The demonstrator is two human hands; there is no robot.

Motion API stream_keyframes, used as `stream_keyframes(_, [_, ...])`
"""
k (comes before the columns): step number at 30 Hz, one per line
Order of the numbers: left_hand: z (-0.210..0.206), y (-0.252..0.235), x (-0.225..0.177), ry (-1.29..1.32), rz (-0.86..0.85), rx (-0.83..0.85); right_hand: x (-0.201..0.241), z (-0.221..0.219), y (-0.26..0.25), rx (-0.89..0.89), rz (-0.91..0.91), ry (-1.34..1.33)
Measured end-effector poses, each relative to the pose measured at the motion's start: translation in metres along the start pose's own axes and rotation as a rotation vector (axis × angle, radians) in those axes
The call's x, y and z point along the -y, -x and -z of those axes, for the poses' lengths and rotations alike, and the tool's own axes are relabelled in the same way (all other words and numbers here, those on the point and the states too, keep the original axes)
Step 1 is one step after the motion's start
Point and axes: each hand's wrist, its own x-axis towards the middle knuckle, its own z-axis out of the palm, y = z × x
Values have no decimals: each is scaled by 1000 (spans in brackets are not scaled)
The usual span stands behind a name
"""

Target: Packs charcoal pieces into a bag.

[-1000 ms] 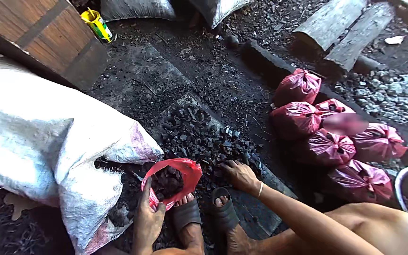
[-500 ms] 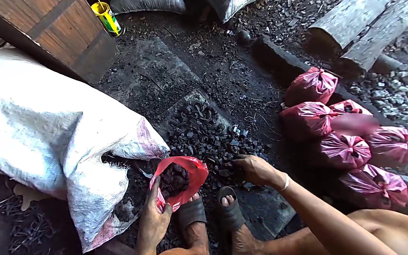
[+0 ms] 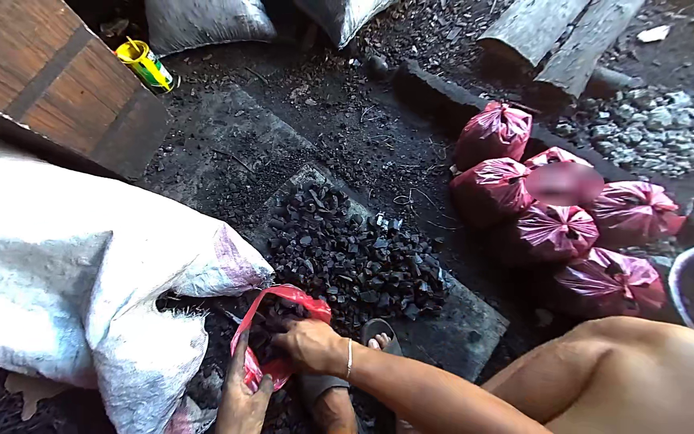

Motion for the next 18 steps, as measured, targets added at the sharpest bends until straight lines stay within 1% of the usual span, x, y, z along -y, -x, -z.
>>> stream_keyframes(1, [0, -1, 4, -3, -3, 4, -1, 9, 11, -70, 66, 17])
stream_keyframes(3, [2, -2, 5, -13, -10, 6, -14, 39, 36, -267, 160, 49])
stream_keyframes(4, [2, -3, 4, -10, -12, 6, -29, 56, 49, -340, 142, 64])
stream_keyframes(5, [1, -5, 3, -8, -15, 10, -49, 72, 60, -383, 67, 90])
stream_keyframes(6, [-1, -7, 1, -10, -17, 14, -74, 85, 71, -400, -48, 120])
stream_keyframes(7, [-3, -9, -1, -17, -15, 14, -101, 92, 82, -382, -192, 158])
stream_keyframes(9, [-9, -13, -5, -28, 4, 19, -148, 94, 98, -267, -452, 217])
stream_keyframes(11, [-14, -15, -7, -18, 14, 24, -181, 83, 109, -130, -576, 268])
stream_keyframes(12, [-15, -15, -9, -23, 20, 18, -191, 76, 112, -95, -593, 293])
stream_keyframes(13, [-15, -13, -10, -32, 23, 14, -199, 69, 115, -96, -590, 318])
stream_keyframes(16, [-13, -8, -17, -24, 45, -21, -212, 58, 118, -192, -534, 366])
stream_keyframes(18, [-11, -5, -18, -7, 48, -48, -213, 62, 118, -270, -524, 324])
